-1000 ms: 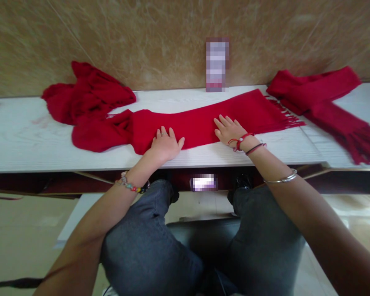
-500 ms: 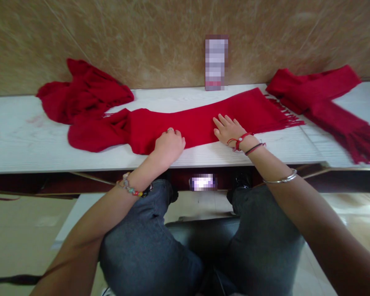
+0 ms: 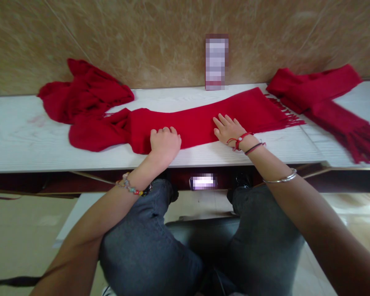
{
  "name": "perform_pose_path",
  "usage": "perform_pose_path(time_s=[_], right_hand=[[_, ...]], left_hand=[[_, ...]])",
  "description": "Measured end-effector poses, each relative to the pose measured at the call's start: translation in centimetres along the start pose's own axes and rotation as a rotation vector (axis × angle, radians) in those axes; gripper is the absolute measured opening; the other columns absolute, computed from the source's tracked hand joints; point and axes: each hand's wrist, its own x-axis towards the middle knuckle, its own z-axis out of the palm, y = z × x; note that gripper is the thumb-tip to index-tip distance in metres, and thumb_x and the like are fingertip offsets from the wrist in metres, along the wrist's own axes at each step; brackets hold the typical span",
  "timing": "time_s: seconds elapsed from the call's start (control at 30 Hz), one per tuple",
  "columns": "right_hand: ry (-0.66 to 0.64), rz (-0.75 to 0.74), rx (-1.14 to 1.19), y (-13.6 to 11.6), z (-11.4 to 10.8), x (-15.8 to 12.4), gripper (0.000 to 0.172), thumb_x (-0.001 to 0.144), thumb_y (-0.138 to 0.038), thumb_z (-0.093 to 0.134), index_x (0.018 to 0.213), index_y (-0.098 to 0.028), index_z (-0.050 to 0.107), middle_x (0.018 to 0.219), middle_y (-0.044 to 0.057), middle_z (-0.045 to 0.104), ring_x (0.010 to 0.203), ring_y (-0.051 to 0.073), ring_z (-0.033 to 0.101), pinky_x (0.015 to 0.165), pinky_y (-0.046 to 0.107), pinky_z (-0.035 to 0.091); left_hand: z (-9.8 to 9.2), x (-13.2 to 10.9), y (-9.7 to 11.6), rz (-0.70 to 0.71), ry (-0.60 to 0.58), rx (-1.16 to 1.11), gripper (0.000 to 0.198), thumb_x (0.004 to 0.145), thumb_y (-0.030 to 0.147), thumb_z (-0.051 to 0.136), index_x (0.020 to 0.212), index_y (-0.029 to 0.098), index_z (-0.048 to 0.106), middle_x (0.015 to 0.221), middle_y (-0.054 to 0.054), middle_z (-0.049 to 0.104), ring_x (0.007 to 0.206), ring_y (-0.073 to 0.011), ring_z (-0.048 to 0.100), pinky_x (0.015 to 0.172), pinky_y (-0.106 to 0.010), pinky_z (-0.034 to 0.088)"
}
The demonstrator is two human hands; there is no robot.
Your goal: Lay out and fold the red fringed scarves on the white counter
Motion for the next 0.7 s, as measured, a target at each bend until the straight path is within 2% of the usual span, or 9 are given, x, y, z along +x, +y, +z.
perform_pose_path(time_s=[0.03, 0.1, 0.2, 0.27, 0.4, 0.57, 0.63, 0.7], right_hand=[[-0.009, 0.004, -0.003, 0.0, -0.1, 0.0, 0.054, 0.091, -0.029, 0.029, 0.141, -0.008, 0.034, 0.149, 0.017, 0.029, 0.135, 0.034, 0.028, 0.105, 0.055, 0.027], [-0.033, 0.015, -0.010, -0.2, -0.3, 0.0, 0.055, 0.092, -0.029, 0.029, 0.142, -0.008, 0.032, 0.150, 0.017, 0.027, 0.136, 0.033, 0.027, 0.106, 0.054, 0.026], [-0.059, 0.025, -0.023, -0.3, -0.4, 0.0, 0.056, 0.092, -0.028, 0.028, 0.143, -0.007, 0.030, 0.151, 0.017, 0.024, 0.136, 0.033, 0.025, 0.107, 0.053, 0.025], [-0.062, 0.021, -0.031, -0.3, -0.5, -0.1, 0.056, 0.092, -0.028, 0.027, 0.144, -0.007, 0.029, 0.151, 0.017, 0.024, 0.137, 0.033, 0.024, 0.107, 0.053, 0.025], [-0.059, 0.016, -0.032, -0.3, -0.5, -0.2, 0.055, 0.092, -0.027, 0.027, 0.144, -0.008, 0.029, 0.151, 0.017, 0.024, 0.137, 0.033, 0.024, 0.106, 0.053, 0.025], [-0.040, 0.027, -0.022, -0.5, -0.5, -0.1, 0.055, 0.091, -0.026, 0.028, 0.143, -0.009, 0.032, 0.150, 0.015, 0.027, 0.136, 0.032, 0.027, 0.106, 0.053, 0.027], [-0.039, 0.030, -0.018, -0.6, -0.5, -0.1, 0.054, 0.091, -0.026, 0.029, 0.142, -0.010, 0.034, 0.150, 0.015, 0.028, 0.135, 0.032, 0.028, 0.106, 0.053, 0.028], [-0.047, 0.039, -0.013, -0.6, -0.5, 0.0, 0.054, 0.090, -0.027, 0.030, 0.142, -0.010, 0.034, 0.150, 0.015, 0.029, 0.135, 0.032, 0.029, 0.106, 0.053, 0.028]], left_hand=[[0.2, 0.0, 0.2, 0.073, 0.029, -0.019, 0.047, 0.093, 0.025, 0.026, 0.125, 0.003, 0.052, 0.122, -0.022, 0.057, 0.116, -0.0312, 0.053, 0.097, -0.048, 0.036], [0.7, 0.1, 0.4, 0.180, 0.016, -0.071, 0.049, 0.095, 0.030, 0.023, 0.135, 0.008, 0.043, 0.139, -0.019, 0.043, 0.129, -0.0301, 0.040, 0.105, -0.049, 0.029], [0.9, 0.5, 0.2, 0.142, -0.118, -0.116, 0.054, 0.096, 0.036, 0.023, 0.142, 0.008, 0.031, 0.149, -0.019, 0.028, 0.136, -0.0313, 0.029, 0.105, -0.046, 0.031], [0.8, 0.8, -0.1, 0.068, -0.179, -0.094, 0.057, 0.096, 0.037, 0.024, 0.141, 0.003, 0.031, 0.146, -0.023, 0.030, 0.135, -0.0326, 0.030, 0.105, -0.043, 0.033], [0.2, 1.1, -0.8, -0.047, -0.198, -0.016, 0.058, 0.095, 0.032, 0.026, 0.133, -0.011, 0.037, 0.134, -0.031, 0.043, 0.130, -0.0339, 0.039, 0.103, -0.041, 0.036], [-0.2, 1.0, -0.7, -0.142, -0.159, -0.027, 0.053, 0.094, 0.029, 0.025, 0.111, -0.006, 0.061, 0.113, -0.027, 0.061, 0.111, -0.0337, 0.057, 0.088, -0.042, 0.048], [0.0, 1.2, -0.3, -0.122, -0.084, -0.045, 0.049, 0.093, 0.027, 0.027, 0.114, -0.004, 0.059, 0.118, -0.026, 0.059, 0.113, -0.0313, 0.056, 0.090, -0.040, 0.047], [0.4, 1.6, 0.0, -0.017, -0.008, -0.071, 0.048, 0.093, 0.026, 0.028, 0.127, -0.002, 0.050, 0.134, -0.024, 0.047, 0.125, -0.0288, 0.046, 0.100, -0.039, 0.040]])
